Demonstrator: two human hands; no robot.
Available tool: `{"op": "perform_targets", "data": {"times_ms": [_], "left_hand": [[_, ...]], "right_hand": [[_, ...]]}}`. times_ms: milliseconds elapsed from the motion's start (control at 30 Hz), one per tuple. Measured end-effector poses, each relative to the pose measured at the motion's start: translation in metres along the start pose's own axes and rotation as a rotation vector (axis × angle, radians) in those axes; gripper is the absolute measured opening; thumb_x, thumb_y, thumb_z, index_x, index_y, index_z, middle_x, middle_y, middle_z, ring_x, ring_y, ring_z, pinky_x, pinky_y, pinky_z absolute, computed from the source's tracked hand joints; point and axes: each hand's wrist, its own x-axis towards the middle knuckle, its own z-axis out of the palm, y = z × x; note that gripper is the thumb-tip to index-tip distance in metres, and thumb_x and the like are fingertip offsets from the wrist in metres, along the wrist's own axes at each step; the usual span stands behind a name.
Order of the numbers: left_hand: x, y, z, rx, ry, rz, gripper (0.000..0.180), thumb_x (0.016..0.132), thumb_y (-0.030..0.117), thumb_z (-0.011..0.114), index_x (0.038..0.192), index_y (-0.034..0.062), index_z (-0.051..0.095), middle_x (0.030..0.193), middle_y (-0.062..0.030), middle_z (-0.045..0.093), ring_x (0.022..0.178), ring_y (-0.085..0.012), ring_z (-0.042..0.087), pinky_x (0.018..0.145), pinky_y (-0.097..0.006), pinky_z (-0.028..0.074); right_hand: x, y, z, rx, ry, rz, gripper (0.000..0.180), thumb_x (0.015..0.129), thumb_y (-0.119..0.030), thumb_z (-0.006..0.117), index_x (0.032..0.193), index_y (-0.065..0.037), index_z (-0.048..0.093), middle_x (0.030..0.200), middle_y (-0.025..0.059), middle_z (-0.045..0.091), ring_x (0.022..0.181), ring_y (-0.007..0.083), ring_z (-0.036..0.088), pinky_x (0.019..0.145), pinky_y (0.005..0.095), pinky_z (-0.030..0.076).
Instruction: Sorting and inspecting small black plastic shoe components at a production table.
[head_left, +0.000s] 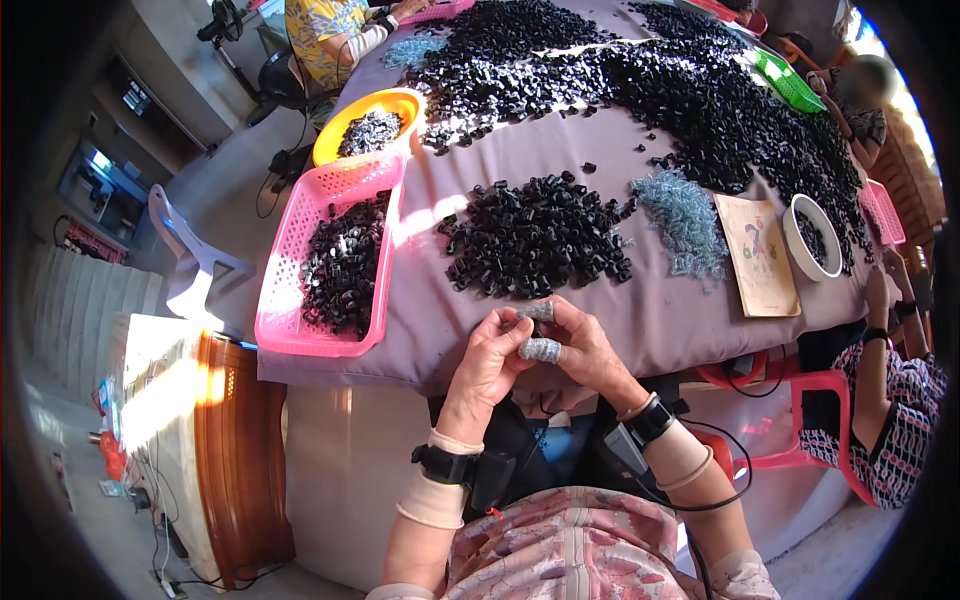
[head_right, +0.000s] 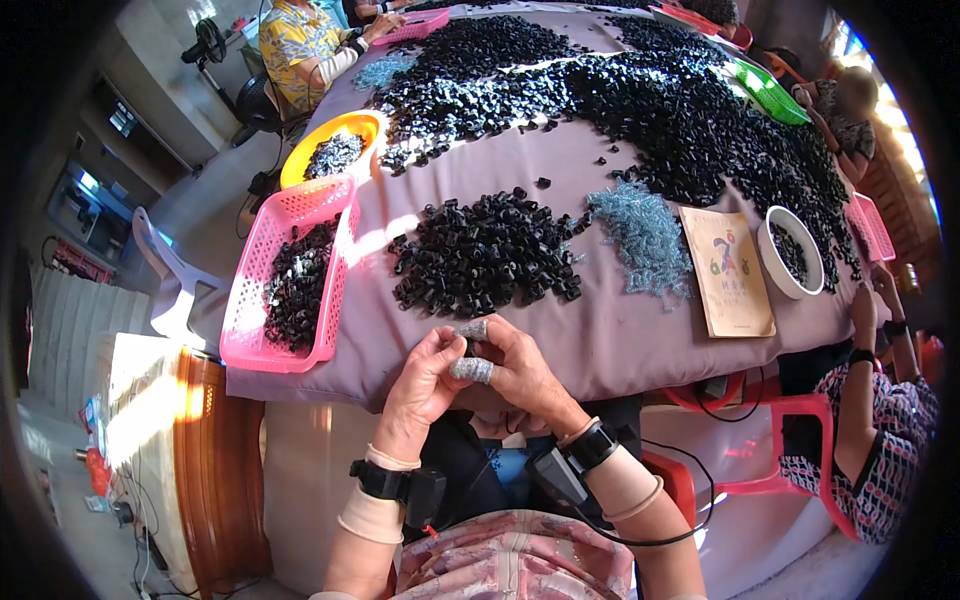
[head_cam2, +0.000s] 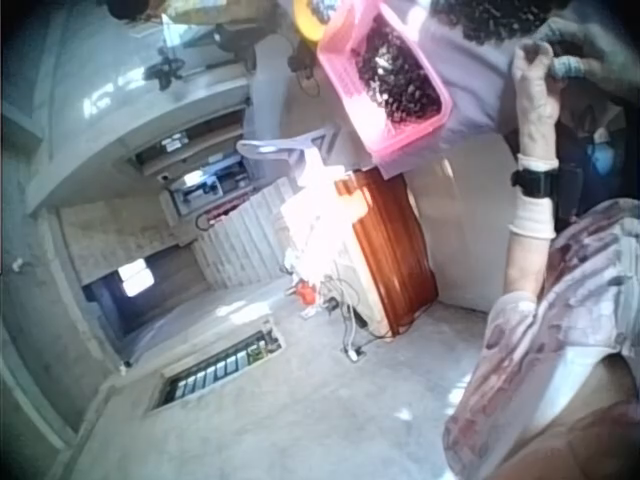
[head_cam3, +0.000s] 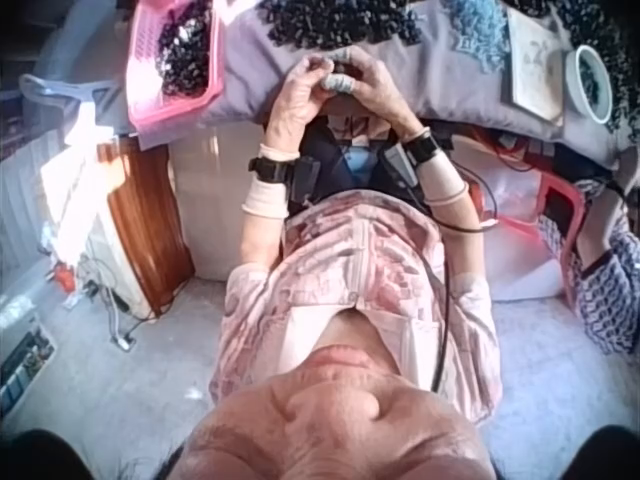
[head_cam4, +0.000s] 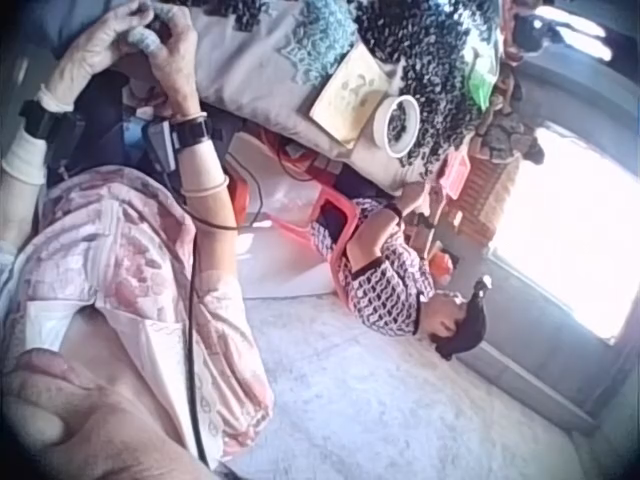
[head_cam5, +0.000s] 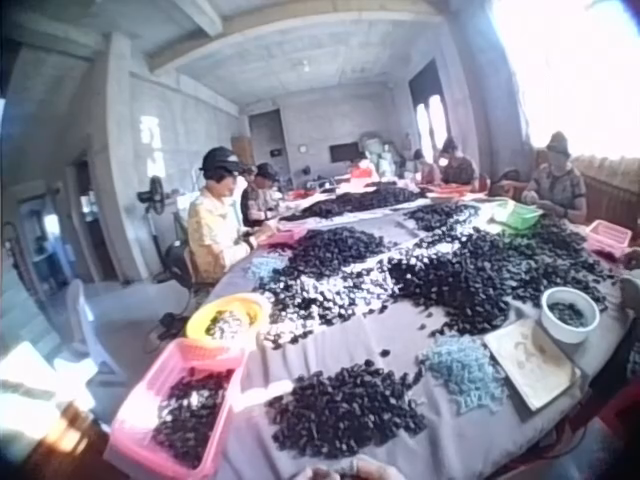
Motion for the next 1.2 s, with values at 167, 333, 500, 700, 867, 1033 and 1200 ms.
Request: {"op": "perform_targets", "data": {"times_ms": [167,333,500,700,867,1033,1200], "left_hand": [[0.002,0.002,-0.003,0.051,-0.090,-0.001,0.023,0.083,0.010,0.067,0.098,0.0126,0.050,0.090,-0.0018,0.058,0.077,-0.0125,0.059,0.062,-0.026,0.051],[0.001,-0.003,-0.003,0.002,-0.028,0.022,0.026,0.081,0.008,0.068,0.096,0.0135,0.048,0.087,-0.0016,0.058,0.075,-0.0125,0.060,0.058,-0.025,0.049],[0.004,-0.008,-0.005,-0.035,-0.002,0.042,0.028,0.080,0.005,0.069,0.095,0.0137,0.047,0.085,-0.0014,0.057,0.074,-0.0127,0.060,0.055,-0.023,0.048],[0.001,-0.008,0.002,-0.070,0.034,0.039,0.025,0.081,0.003,0.067,0.093,0.0139,0.049,0.086,-0.0008,0.058,0.073,-0.0123,0.060,0.054,-0.023,0.047],[0.002,-0.009,-0.002,-0.086,-0.037,0.031,0.023,0.082,0.004,0.066,0.092,0.0134,0.049,0.083,-0.0011,0.058,0.070,-0.0114,0.059,0.052,-0.022,0.046],[0.000,-0.007,-0.006,-0.017,-0.122,0.031,0.018,0.083,0.008,0.066,0.092,0.0130,0.051,0.085,0.0001,0.058,0.074,-0.0099,0.057,0.059,-0.023,0.046],[-0.002,-0.003,0.003,-0.009,-0.070,-0.034,0.017,0.085,0.010,0.063,0.091,0.0116,0.047,0.081,-0.0045,0.058,0.066,-0.0150,0.056,0.052,-0.027,0.045]], "right_hand": [[-0.001,-0.005,0.003,0.021,0.019,-0.053,0.035,0.079,-0.019,0.070,0.107,0.000,0.060,0.094,0.0048,0.056,0.086,0.0110,0.053,0.078,0.0267,0.045],[-0.001,-0.007,0.000,0.015,-0.016,0.004,0.033,0.080,-0.019,0.069,0.105,0.001,0.059,0.097,0.0054,0.055,0.087,0.0115,0.053,0.078,0.0266,0.044],[-0.001,-0.001,0.003,-0.030,0.022,-0.102,0.033,0.080,-0.019,0.068,0.104,0.002,0.058,0.098,0.0063,0.055,0.087,0.0125,0.053,0.077,0.0272,0.044],[-0.001,0.003,0.004,-0.084,0.050,-0.143,0.034,0.080,-0.021,0.067,0.103,0.001,0.058,0.097,0.0094,0.056,0.086,0.0170,0.056,0.077,0.0280,0.045],[-0.003,0.000,0.003,-0.104,0.067,-0.120,0.030,0.080,-0.021,0.066,0.100,0.000,0.058,0.096,0.0084,0.056,0.085,0.0168,0.056,0.075,0.0283,0.045],[-0.003,0.000,0.008,-0.011,0.077,-0.042,0.028,0.080,-0.022,0.066,0.095,0.000,0.057,0.089,0.0076,0.055,0.077,0.0157,0.053,0.070,0.0288,0.044],[-0.003,0.006,0.004,-0.075,0.091,-0.054,0.028,0.080,-0.024,0.066,0.088,0.000,0.055,0.079,0.0087,0.050,0.066,0.0195,0.048,0.062,0.0311,0.042]]}}
